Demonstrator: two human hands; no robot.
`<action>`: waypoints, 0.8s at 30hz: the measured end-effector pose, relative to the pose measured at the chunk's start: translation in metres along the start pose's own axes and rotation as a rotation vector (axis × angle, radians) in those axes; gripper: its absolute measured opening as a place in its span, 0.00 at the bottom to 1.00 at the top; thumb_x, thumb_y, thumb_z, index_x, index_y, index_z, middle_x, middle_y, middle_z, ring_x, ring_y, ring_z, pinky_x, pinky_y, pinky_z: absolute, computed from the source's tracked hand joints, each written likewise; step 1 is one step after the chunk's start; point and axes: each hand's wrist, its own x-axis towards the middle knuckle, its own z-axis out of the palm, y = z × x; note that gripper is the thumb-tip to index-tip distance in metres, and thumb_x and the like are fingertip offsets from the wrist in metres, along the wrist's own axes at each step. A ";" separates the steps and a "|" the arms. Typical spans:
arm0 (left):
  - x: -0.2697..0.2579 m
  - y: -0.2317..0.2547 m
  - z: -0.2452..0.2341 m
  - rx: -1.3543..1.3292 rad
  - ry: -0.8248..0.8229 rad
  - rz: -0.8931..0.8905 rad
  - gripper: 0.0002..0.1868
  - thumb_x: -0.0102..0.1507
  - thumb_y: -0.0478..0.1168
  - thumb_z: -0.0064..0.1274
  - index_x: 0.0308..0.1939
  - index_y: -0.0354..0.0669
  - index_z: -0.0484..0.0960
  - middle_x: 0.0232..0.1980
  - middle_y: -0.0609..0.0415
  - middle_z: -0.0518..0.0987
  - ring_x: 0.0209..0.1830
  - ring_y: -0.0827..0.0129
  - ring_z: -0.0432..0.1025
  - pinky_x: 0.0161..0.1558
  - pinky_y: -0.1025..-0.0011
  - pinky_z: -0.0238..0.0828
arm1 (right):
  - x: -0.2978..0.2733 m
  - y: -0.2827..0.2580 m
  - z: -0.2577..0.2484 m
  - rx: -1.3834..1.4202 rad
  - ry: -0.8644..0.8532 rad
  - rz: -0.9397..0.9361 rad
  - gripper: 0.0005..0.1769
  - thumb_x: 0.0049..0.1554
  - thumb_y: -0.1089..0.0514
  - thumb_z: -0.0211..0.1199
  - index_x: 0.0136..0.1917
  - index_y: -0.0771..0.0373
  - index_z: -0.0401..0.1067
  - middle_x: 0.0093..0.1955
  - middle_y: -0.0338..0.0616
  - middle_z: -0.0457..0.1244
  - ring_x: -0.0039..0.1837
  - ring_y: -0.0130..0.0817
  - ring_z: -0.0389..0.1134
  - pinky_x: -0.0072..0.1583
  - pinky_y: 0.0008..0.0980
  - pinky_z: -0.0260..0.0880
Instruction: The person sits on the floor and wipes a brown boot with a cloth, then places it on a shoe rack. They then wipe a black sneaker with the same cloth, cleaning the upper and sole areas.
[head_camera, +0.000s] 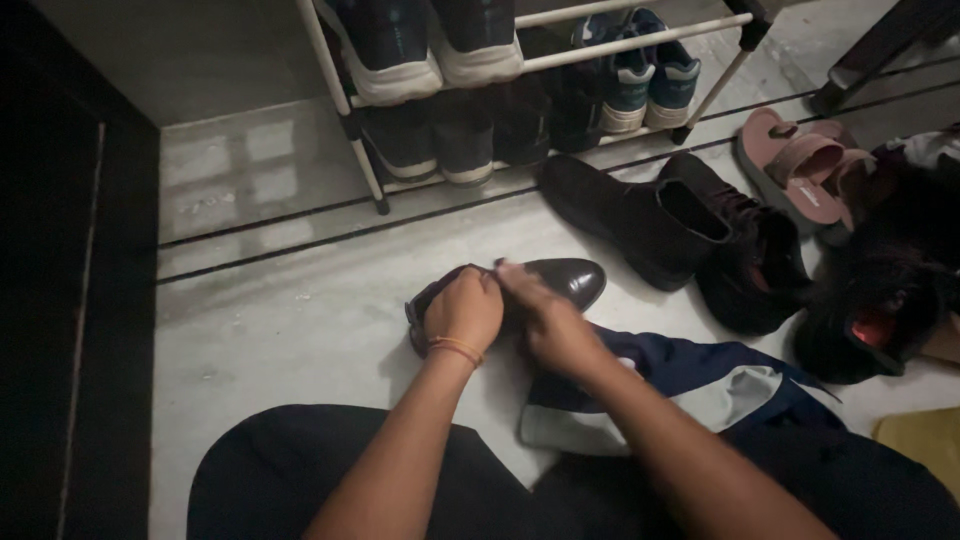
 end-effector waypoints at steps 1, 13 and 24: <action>-0.001 0.000 0.000 0.003 -0.021 -0.021 0.19 0.67 0.52 0.41 0.45 0.47 0.83 0.43 0.41 0.84 0.45 0.42 0.78 0.48 0.49 0.73 | 0.004 0.010 -0.007 -0.184 0.000 0.038 0.45 0.43 0.78 0.49 0.75 0.62 0.62 0.79 0.54 0.55 0.82 0.47 0.50 0.78 0.40 0.49; 0.000 0.003 -0.001 0.012 -0.016 -0.005 0.20 0.66 0.53 0.42 0.46 0.46 0.84 0.44 0.41 0.84 0.45 0.42 0.78 0.48 0.50 0.73 | 0.013 0.032 -0.005 0.234 -0.107 0.011 0.48 0.41 0.78 0.45 0.77 0.63 0.62 0.80 0.52 0.57 0.83 0.48 0.53 0.80 0.42 0.48; 0.002 0.006 -0.011 -0.050 0.000 -0.020 0.28 0.65 0.62 0.42 0.36 0.44 0.88 0.41 0.39 0.82 0.44 0.41 0.77 0.47 0.50 0.73 | 0.007 0.054 -0.009 -0.284 0.001 0.143 0.49 0.40 0.78 0.52 0.76 0.63 0.58 0.79 0.58 0.50 0.80 0.54 0.47 0.77 0.43 0.47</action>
